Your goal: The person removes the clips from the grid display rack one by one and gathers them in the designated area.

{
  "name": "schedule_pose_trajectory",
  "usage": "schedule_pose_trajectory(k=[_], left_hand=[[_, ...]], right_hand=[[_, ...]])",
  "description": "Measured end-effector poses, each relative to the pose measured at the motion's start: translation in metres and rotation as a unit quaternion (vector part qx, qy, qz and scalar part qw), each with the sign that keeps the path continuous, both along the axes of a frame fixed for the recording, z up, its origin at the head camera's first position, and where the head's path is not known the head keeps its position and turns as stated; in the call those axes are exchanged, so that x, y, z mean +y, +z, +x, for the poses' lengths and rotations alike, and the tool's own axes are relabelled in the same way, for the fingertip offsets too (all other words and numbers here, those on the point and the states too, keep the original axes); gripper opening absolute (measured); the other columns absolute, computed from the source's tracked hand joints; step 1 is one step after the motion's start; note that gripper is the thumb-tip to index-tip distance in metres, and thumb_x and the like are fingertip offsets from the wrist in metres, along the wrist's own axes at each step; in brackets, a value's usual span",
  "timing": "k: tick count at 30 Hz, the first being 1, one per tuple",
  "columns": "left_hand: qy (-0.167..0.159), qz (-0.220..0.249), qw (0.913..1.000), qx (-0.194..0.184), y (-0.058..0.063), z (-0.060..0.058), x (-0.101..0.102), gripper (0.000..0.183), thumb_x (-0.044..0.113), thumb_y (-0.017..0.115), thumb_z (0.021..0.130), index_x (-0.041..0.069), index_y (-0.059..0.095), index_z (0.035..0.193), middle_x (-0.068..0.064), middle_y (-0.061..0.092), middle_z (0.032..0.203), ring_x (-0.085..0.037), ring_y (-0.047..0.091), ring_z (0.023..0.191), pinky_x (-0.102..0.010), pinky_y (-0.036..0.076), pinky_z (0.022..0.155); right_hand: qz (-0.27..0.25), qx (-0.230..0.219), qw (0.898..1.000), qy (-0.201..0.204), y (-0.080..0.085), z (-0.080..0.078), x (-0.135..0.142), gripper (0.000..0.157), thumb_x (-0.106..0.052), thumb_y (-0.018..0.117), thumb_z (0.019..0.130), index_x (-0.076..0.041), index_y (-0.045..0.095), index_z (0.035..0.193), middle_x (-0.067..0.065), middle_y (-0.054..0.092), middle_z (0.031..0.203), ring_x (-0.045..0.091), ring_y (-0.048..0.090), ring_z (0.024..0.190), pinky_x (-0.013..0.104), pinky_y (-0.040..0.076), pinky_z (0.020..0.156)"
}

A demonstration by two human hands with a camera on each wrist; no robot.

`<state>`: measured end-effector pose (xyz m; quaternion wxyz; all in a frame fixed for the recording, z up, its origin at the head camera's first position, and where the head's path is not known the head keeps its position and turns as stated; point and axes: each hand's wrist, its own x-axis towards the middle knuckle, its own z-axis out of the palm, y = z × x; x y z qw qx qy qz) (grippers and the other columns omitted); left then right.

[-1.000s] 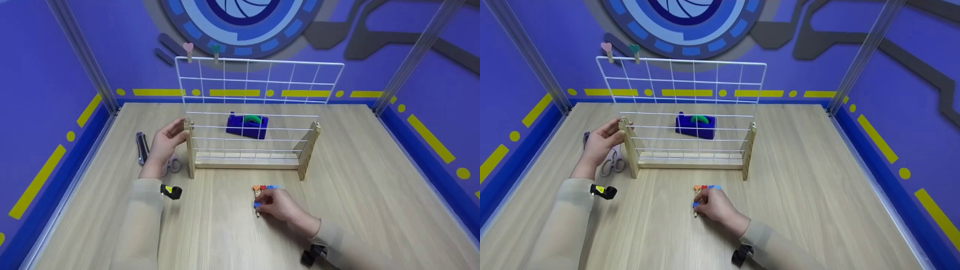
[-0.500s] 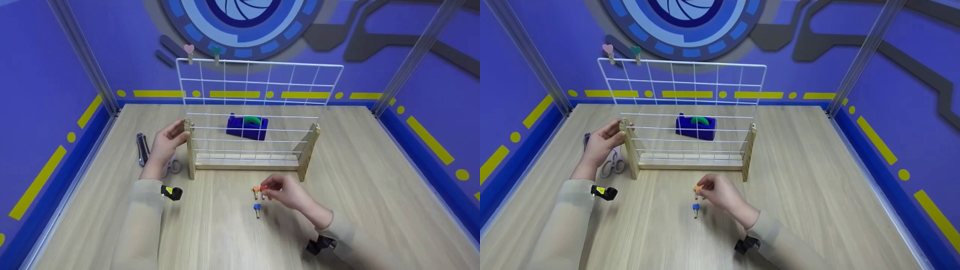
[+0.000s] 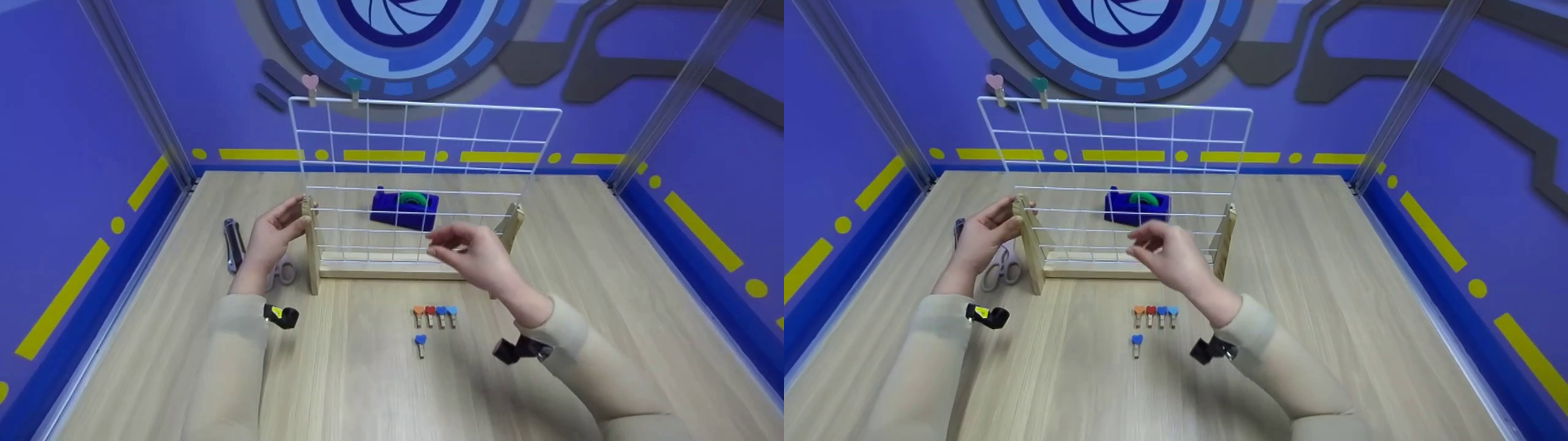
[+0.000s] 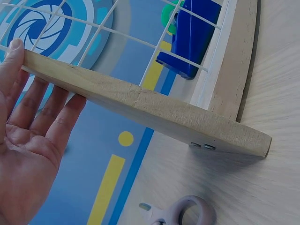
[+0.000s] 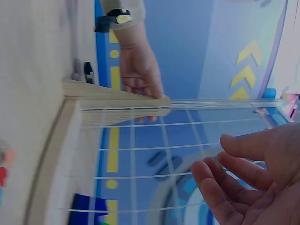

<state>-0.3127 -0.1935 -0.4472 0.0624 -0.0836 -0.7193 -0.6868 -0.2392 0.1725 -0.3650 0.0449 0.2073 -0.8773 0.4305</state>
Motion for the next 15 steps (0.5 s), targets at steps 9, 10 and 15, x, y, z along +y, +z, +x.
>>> schedule_pose_trajectory(k=[9,10,15], left_hand=[[0.001,-0.002,1.0000,-0.008,0.000,0.000,0.000,0.053,0.013,0.067,0.100,0.007,0.051,0.150,-0.013,0.063,0.144,-0.001,0.066,0.115,-0.021,0.058,0.100],[0.002,0.000,1.0000,-0.008,0.000,0.000,0.000,0.053,0.012,0.068,0.100,0.007,0.052,0.150,-0.013,0.063,0.144,-0.001,0.066,0.115,-0.021,0.058,0.100],[0.000,-0.004,0.9999,-0.013,0.001,-0.001,0.000,0.054,0.012,0.067,0.100,0.007,0.050,0.151,-0.013,0.062,0.146,0.001,0.065,0.116,-0.020,0.058,0.099]], right_hand=[[-0.059,0.060,0.996,0.017,0.071,-0.027,-0.025,0.024,-0.009,0.076,0.093,-0.004,0.073,0.116,0.011,0.077,0.110,0.020,0.073,0.097,0.020,0.062,0.081],[-0.067,0.065,0.995,0.020,0.079,-0.031,-0.028,0.024,-0.010,0.076,0.094,-0.004,0.073,0.117,0.011,0.077,0.111,0.019,0.073,0.097,0.020,0.062,0.081],[-0.099,0.087,0.991,0.017,0.113,-0.046,-0.045,0.026,-0.014,0.076,0.094,-0.005,0.073,0.118,0.010,0.077,0.112,0.015,0.072,0.095,0.021,0.061,0.083]])
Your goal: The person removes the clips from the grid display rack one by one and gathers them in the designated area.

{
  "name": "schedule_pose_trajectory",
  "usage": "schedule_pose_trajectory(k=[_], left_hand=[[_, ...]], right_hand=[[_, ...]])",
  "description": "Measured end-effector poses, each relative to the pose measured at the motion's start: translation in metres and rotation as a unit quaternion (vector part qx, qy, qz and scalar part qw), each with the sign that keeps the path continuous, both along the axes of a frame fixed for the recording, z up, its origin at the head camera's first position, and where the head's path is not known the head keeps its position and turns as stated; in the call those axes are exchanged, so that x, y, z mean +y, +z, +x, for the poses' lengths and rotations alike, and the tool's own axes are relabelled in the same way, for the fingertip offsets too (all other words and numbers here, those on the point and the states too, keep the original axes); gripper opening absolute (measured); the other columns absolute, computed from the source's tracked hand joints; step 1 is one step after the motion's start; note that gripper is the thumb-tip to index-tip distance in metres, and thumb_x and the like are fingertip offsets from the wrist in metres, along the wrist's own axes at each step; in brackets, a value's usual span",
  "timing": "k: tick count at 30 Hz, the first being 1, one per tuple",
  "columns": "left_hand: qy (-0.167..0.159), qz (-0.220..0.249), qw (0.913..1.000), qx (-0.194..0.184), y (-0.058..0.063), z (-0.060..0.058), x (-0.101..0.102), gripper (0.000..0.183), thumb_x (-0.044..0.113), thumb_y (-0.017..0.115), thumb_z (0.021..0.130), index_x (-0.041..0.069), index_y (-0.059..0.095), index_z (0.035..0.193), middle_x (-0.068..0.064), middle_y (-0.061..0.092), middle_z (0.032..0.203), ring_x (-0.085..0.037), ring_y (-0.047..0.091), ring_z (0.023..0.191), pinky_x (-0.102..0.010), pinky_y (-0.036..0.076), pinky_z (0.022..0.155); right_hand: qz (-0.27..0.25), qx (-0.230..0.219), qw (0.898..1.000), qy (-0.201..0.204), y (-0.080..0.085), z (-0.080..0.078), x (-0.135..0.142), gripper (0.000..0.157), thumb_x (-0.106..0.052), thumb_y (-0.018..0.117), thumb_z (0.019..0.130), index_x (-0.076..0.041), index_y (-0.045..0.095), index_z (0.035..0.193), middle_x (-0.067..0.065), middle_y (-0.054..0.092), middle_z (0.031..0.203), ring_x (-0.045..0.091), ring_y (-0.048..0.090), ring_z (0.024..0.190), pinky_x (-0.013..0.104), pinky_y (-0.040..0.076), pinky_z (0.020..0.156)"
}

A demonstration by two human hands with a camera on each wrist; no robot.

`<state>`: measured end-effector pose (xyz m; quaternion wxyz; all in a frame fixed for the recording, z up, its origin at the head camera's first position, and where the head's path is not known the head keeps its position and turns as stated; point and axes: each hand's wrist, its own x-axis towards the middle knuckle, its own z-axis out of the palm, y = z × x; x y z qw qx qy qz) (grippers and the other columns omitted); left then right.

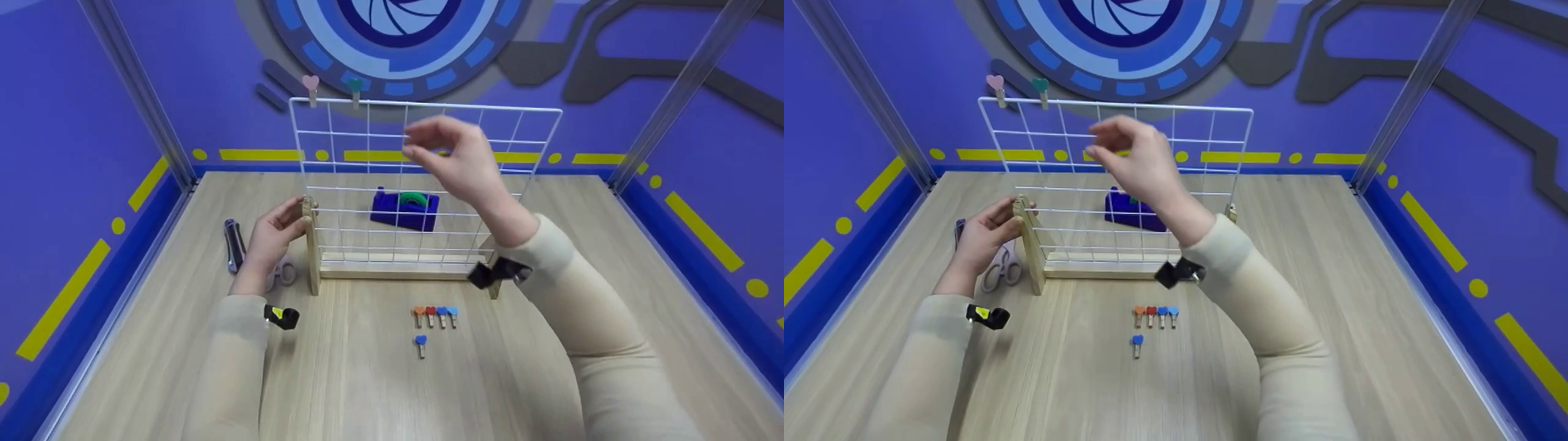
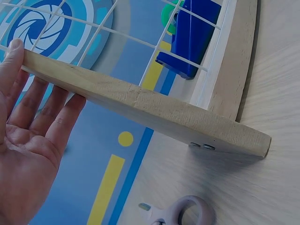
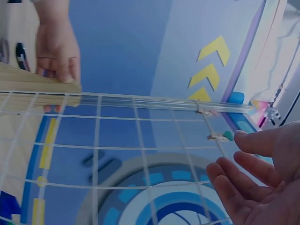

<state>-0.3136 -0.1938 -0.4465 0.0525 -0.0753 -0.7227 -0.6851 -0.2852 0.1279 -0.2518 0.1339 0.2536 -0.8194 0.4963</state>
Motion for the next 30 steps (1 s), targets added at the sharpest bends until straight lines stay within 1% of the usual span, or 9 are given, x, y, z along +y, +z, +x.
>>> schedule_pose_trajectory(k=[4,7,10,12,17,20,23,27,30], left_hand=[[-0.002,0.001,1.0000,0.001,0.000,0.000,0.001,0.054,0.011,0.067,0.100,0.007,0.050,0.151,-0.014,0.062,0.146,0.001,0.065,0.116,-0.021,0.058,0.099],[0.002,0.007,1.0000,0.003,0.000,0.000,0.001,0.053,0.008,0.067,0.100,0.005,0.051,0.150,-0.015,0.063,0.144,0.001,0.066,0.114,-0.021,0.059,0.098],[0.005,0.004,1.0000,0.007,-0.001,-0.001,0.001,0.053,0.008,0.067,0.100,0.003,0.050,0.150,-0.016,0.063,0.144,0.002,0.066,0.113,-0.021,0.059,0.097],[0.005,0.006,0.9999,0.011,-0.001,-0.001,0.001,0.054,0.009,0.067,0.100,0.002,0.050,0.150,-0.016,0.063,0.143,0.002,0.066,0.112,-0.021,0.059,0.098],[0.002,0.013,0.9997,0.018,-0.001,0.000,0.000,0.051,0.009,0.069,0.099,0.004,0.054,0.147,-0.007,0.069,0.136,-0.001,0.068,0.113,-0.023,0.059,0.098],[-0.003,0.015,0.9997,0.021,-0.001,0.000,0.000,0.051,0.010,0.069,0.099,0.004,0.054,0.147,-0.002,0.071,0.133,-0.002,0.068,0.113,-0.023,0.059,0.098],[-0.003,0.010,0.9998,0.020,0.000,0.000,0.001,0.051,0.011,0.069,0.099,0.004,0.054,0.147,-0.007,0.069,0.136,-0.001,0.068,0.113,-0.023,0.059,0.098],[-0.001,0.001,0.9999,0.017,0.000,0.000,0.000,0.051,0.013,0.069,0.099,0.006,0.054,0.148,-0.015,0.064,0.142,-0.001,0.067,0.114,-0.022,0.059,0.098],[-0.001,0.002,0.9998,0.018,-0.001,0.000,0.001,0.052,0.015,0.069,0.099,0.006,0.054,0.147,-0.016,0.064,0.143,-0.002,0.067,0.114,-0.023,0.059,0.099]], right_hand=[[-0.030,0.001,1.000,0.007,0.025,-0.010,-0.012,0.026,-0.014,0.076,0.095,-0.005,0.073,0.119,0.011,0.076,0.114,0.013,0.071,0.096,0.022,0.061,0.089],[-0.059,0.002,0.998,0.028,0.040,-0.018,-0.021,0.026,-0.012,0.075,0.095,-0.003,0.072,0.119,0.013,0.075,0.116,0.014,0.071,0.099,0.024,0.060,0.093],[-0.081,-0.005,0.996,0.045,0.052,-0.027,-0.028,0.025,-0.011,0.074,0.095,-0.003,0.072,0.119,0.012,0.074,0.119,0.016,0.070,0.105,0.025,0.058,0.097],[-0.082,-0.010,0.995,0.052,0.057,-0.033,-0.034,0.025,-0.012,0.073,0.096,-0.004,0.072,0.120,0.011,0.074,0.121,0.017,0.070,0.108,0.026,0.057,0.100],[-0.041,-0.015,0.998,0.050,0.063,-0.043,-0.046,0.028,-0.019,0.069,0.100,-0.007,0.070,0.126,0.008,0.071,0.127,0.014,0.067,0.116,0.022,0.054,0.106],[-0.021,-0.026,0.999,0.037,0.064,-0.048,-0.051,0.030,-0.022,0.068,0.101,-0.009,0.070,0.128,0.005,0.071,0.128,0.011,0.066,0.117,0.020,0.053,0.106],[-0.002,-0.043,0.999,0.026,0.065,-0.051,-0.054,0.031,-0.025,0.068,0.101,-0.012,0.070,0.129,0.003,0.071,0.128,0.011,0.065,0.117,0.020,0.053,0.106],[0.040,-0.064,0.997,0.021,0.067,-0.051,-0.055,0.033,-0.027,0.069,0.101,-0.013,0.070,0.130,0.003,0.071,0.129,0.011,0.065,0.118,0.022,0.053,0.106],[0.071,-0.070,0.995,0.008,0.068,-0.050,-0.057,0.032,-0.027,0.070,0.100,-0.013,0.071,0.129,0.003,0.072,0.127,0.011,0.067,0.116,0.022,0.054,0.105]])
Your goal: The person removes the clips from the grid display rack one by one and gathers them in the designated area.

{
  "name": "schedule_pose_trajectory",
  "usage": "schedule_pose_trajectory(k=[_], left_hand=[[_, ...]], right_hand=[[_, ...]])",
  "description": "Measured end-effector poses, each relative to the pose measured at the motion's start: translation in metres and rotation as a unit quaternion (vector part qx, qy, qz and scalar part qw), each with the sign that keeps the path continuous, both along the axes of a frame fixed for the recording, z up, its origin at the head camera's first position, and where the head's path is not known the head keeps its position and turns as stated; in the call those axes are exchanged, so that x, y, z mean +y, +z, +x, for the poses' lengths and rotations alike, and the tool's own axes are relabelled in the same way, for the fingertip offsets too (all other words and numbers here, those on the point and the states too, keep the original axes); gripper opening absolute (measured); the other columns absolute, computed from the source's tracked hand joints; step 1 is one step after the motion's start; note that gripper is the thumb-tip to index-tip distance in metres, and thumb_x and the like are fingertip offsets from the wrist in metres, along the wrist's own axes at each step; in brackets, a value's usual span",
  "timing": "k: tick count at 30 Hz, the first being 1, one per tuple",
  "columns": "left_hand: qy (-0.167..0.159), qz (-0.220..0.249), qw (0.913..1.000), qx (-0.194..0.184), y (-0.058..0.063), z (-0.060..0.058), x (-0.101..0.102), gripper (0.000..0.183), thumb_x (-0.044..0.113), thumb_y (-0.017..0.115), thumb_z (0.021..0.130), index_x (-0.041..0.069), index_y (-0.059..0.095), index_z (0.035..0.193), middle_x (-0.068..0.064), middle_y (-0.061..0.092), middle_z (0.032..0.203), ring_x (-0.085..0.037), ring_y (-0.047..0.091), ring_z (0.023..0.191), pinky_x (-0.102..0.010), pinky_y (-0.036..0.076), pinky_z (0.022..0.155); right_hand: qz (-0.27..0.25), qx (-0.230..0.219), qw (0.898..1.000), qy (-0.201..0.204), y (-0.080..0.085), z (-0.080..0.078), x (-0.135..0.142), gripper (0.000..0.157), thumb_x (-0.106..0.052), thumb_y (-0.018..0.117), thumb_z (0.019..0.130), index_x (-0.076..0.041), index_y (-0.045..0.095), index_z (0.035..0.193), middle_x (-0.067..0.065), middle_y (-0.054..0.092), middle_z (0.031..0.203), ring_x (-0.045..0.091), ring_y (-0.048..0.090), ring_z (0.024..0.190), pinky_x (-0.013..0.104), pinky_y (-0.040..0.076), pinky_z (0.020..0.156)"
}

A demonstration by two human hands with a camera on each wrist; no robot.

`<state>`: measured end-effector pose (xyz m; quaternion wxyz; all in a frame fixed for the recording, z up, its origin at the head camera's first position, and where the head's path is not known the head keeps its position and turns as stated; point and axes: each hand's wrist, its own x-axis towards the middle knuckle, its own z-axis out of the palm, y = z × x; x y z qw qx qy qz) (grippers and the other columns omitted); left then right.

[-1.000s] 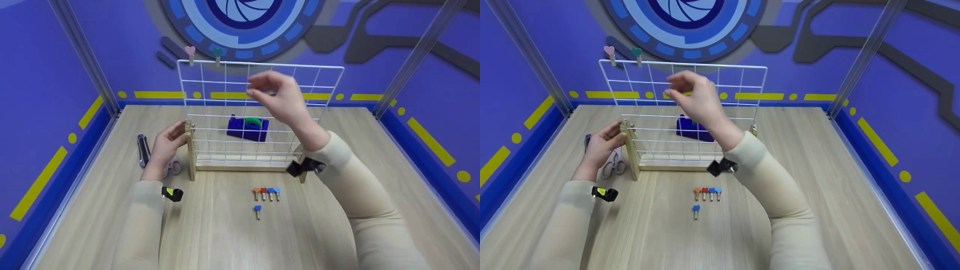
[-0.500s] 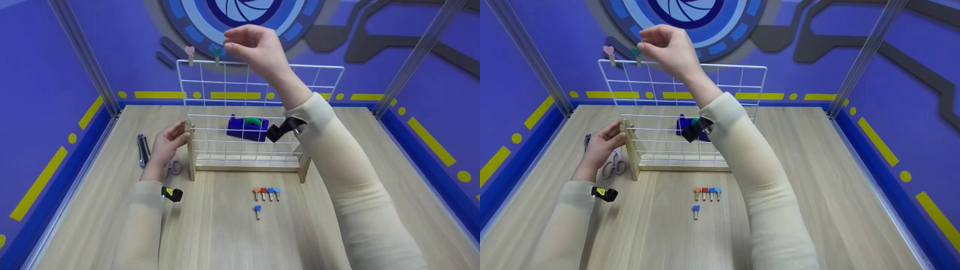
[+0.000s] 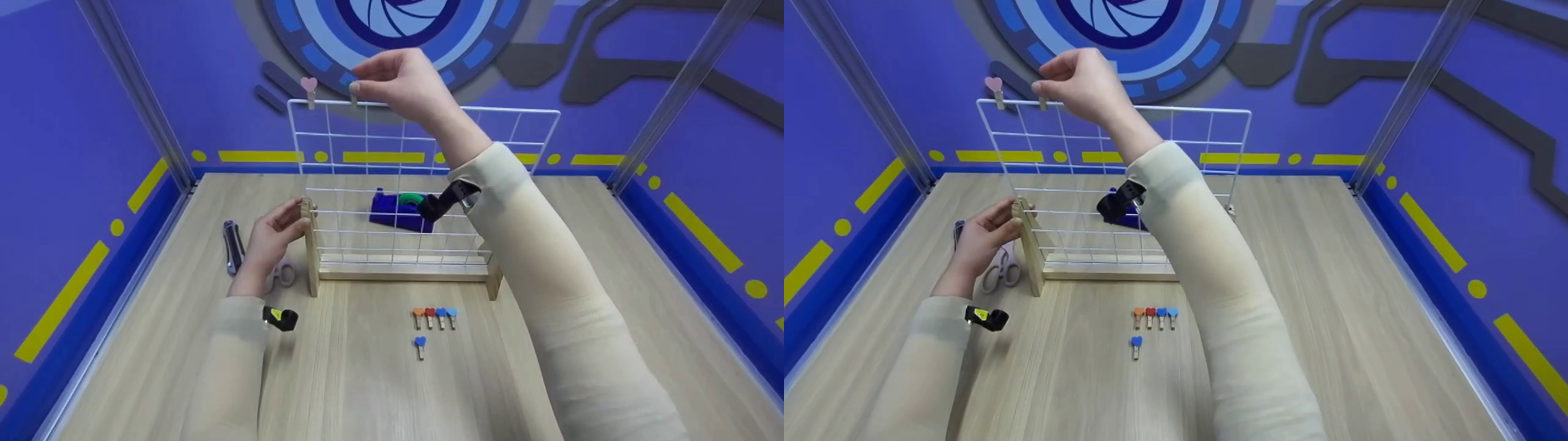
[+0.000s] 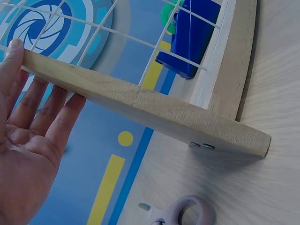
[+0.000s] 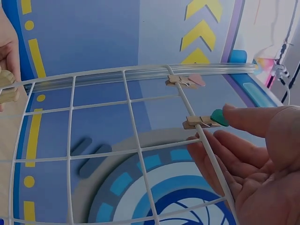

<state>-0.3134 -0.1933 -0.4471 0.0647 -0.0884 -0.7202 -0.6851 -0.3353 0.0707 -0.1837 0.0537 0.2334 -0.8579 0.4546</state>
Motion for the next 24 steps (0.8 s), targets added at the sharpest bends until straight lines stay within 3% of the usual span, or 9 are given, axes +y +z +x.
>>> schedule_pose_trajectory(k=[10,17,24], left_hand=[[0.003,0.004,1.0000,-0.001,-0.0013,0.0002,0.0006,0.055,0.013,0.069,0.099,0.002,0.051,0.150,-0.017,0.063,0.143,0.001,0.067,0.113,-0.020,0.059,0.097],[0.001,0.017,0.9999,0.000,-0.0011,0.0000,0.0005,0.052,0.008,0.068,0.100,0.002,0.051,0.149,0.000,0.071,0.131,0.000,0.068,0.111,-0.022,0.059,0.097],[0.003,0.018,0.9998,0.001,-0.0006,0.0000,0.0007,0.051,0.006,0.066,0.100,0.001,0.051,0.149,-0.008,0.069,0.136,0.000,0.068,0.112,-0.021,0.059,0.097]], right_hand=[[0.028,0.008,0.999,-0.039,-0.0008,0.0005,-0.0061,0.023,-0.027,0.074,0.097,-0.014,0.077,0.116,0.002,0.077,0.116,0.009,0.071,0.105,0.020,0.056,0.098],[0.000,0.018,0.999,-0.040,-0.0039,0.0028,-0.0084,0.020,-0.025,0.073,0.097,-0.012,0.078,0.112,0.003,0.078,0.111,0.008,0.072,0.099,0.019,0.057,0.094],[-0.016,0.036,0.998,-0.043,-0.0072,0.0044,-0.0099,0.018,-0.023,0.073,0.098,-0.011,0.079,0.108,0.005,0.078,0.107,0.008,0.071,0.094,0.020,0.058,0.088]])
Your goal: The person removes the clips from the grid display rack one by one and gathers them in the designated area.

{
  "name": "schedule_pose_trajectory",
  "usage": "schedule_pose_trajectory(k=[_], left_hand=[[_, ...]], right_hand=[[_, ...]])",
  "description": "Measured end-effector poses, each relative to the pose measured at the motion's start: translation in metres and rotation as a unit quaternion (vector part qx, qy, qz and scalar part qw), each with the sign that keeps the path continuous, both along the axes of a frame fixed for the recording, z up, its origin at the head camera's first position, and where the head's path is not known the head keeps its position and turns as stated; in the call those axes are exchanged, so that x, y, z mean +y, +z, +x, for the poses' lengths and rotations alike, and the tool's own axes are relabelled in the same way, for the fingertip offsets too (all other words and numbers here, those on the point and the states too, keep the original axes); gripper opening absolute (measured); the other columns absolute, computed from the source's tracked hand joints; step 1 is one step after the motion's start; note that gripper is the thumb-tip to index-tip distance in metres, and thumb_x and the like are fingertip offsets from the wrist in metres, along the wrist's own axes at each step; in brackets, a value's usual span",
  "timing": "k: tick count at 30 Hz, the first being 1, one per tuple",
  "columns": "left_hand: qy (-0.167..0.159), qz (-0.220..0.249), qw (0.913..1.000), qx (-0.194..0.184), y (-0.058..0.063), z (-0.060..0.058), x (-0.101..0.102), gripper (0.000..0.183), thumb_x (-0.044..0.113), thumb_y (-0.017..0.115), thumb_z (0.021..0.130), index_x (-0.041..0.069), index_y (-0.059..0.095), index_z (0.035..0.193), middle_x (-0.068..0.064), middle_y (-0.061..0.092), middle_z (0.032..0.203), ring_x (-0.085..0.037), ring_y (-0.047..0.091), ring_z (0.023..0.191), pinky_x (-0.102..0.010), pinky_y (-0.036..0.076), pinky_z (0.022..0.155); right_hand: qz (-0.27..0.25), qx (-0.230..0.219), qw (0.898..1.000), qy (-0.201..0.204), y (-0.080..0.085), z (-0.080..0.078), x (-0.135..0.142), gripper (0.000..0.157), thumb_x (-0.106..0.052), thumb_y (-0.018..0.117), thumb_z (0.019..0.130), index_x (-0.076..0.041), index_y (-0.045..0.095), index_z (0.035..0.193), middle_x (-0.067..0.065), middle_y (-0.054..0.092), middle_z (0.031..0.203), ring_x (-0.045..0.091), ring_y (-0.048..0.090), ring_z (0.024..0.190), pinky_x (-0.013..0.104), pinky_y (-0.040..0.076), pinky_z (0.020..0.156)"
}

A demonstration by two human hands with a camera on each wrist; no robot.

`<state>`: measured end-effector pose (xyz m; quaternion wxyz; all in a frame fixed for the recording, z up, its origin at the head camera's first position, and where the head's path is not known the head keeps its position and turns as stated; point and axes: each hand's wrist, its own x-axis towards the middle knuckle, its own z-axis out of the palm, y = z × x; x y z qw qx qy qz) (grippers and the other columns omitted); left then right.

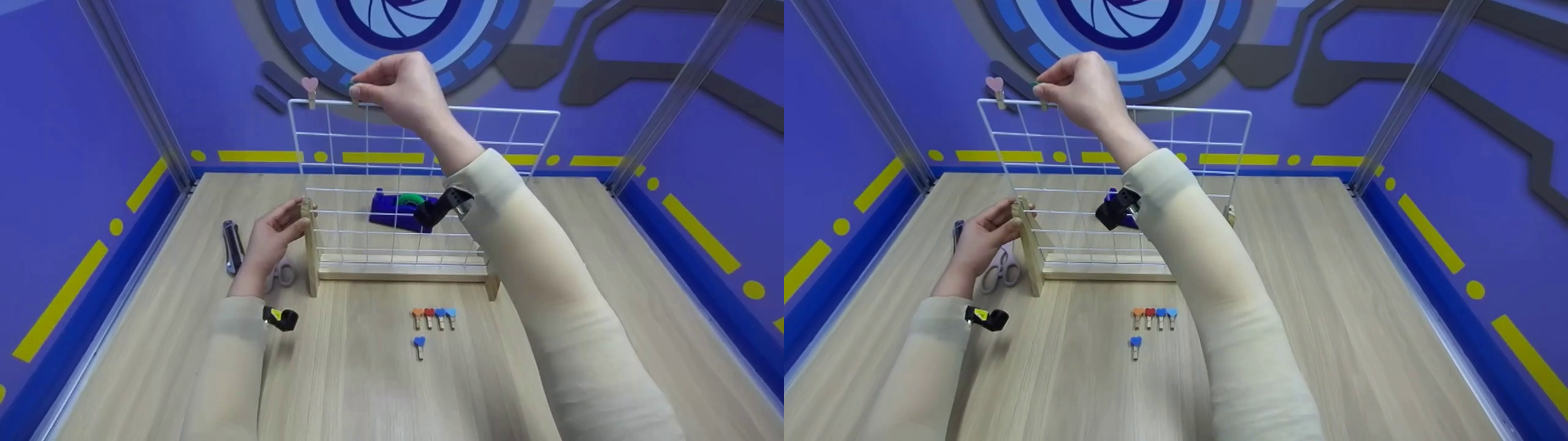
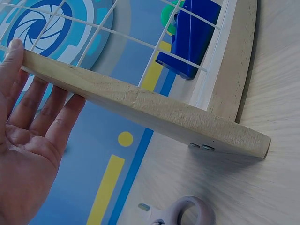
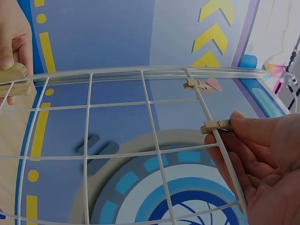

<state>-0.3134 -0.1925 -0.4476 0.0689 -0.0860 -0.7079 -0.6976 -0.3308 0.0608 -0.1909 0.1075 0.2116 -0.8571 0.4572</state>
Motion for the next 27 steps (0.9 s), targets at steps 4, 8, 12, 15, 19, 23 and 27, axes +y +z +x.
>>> schedule_pose_trajectory(k=[4,8,12,15,19,23,27], left_hand=[[0.000,0.012,0.9999,0.002,-0.0008,0.0002,0.0003,0.051,0.004,0.066,0.100,0.001,0.052,0.148,-0.005,0.071,0.132,0.000,0.068,0.111,-0.021,0.060,0.096],[-0.005,0.014,0.9999,0.006,-0.0016,-0.0004,-0.0001,0.052,0.005,0.067,0.100,-0.001,0.051,0.149,0.001,0.072,0.129,0.000,0.068,0.111,-0.021,0.059,0.096],[-0.004,0.005,1.0000,0.003,-0.0016,-0.0009,-0.0001,0.053,0.006,0.067,0.100,0.000,0.050,0.149,-0.003,0.070,0.133,0.001,0.067,0.112,-0.021,0.059,0.097],[0.001,-0.004,1.0000,-0.002,-0.0012,-0.0011,0.0002,0.052,0.006,0.066,0.100,0.001,0.050,0.150,-0.013,0.064,0.142,0.002,0.066,0.113,-0.020,0.059,0.097],[0.004,-0.018,0.9998,-0.005,-0.0002,-0.0005,0.0000,0.053,0.008,0.066,0.100,0.001,0.049,0.151,-0.022,0.057,0.148,0.004,0.065,0.114,-0.018,0.058,0.097],[0.004,-0.021,0.9998,-0.006,0.0002,-0.0002,0.0000,0.054,0.008,0.066,0.100,0.002,0.049,0.151,-0.023,0.057,0.148,0.004,0.065,0.113,-0.018,0.058,0.097],[0.004,-0.012,0.9999,-0.005,0.0000,-0.0006,0.0007,0.054,0.007,0.066,0.100,0.002,0.049,0.150,-0.021,0.059,0.147,0.003,0.066,0.112,-0.020,0.059,0.096]], right_hand=[[-0.011,0.001,1.000,-0.001,-0.0011,0.0006,-0.0001,0.016,-0.022,0.074,0.097,-0.010,0.079,0.106,0.005,0.079,0.105,0.010,0.072,0.092,0.019,0.057,0.083],[-0.021,0.008,1.000,0.001,-0.0024,-0.0001,0.0004,0.016,-0.022,0.073,0.097,-0.009,0.080,0.105,0.006,0.079,0.103,0.014,0.073,0.092,0.019,0.057,0.079],[-0.037,0.019,0.999,0.006,-0.0042,-0.0011,0.0020,0.016,-0.021,0.073,0.097,-0.008,0.080,0.104,0.006,0.079,0.102,0.014,0.073,0.090,0.019,0.058,0.079],[-0.053,0.023,0.998,0.011,-0.0048,-0.0018,0.0035,0.016,-0.020,0.073,0.097,-0.008,0.080,0.104,0.007,0.079,0.102,0.011,0.073,0.088,0.020,0.059,0.082],[-0.072,0.025,0.997,0.022,-0.0054,-0.0026,0.0048,0.016,-0.019,0.073,0.097,-0.007,0.080,0.105,0.008,0.079,0.103,0.011,0.075,0.091,0.021,0.060,0.087],[-0.086,0.024,0.995,0.032,-0.0060,-0.0023,0.0064,0.016,-0.019,0.073,0.097,-0.007,0.079,0.106,0.008,0.079,0.104,0.013,0.075,0.094,0.021,0.060,0.091],[-0.099,0.025,0.994,0.044,-0.0071,-0.0011,0.0092,0.017,-0.019,0.074,0.096,-0.007,0.079,0.105,0.008,0.079,0.104,0.014,0.075,0.094,0.023,0.061,0.091]])
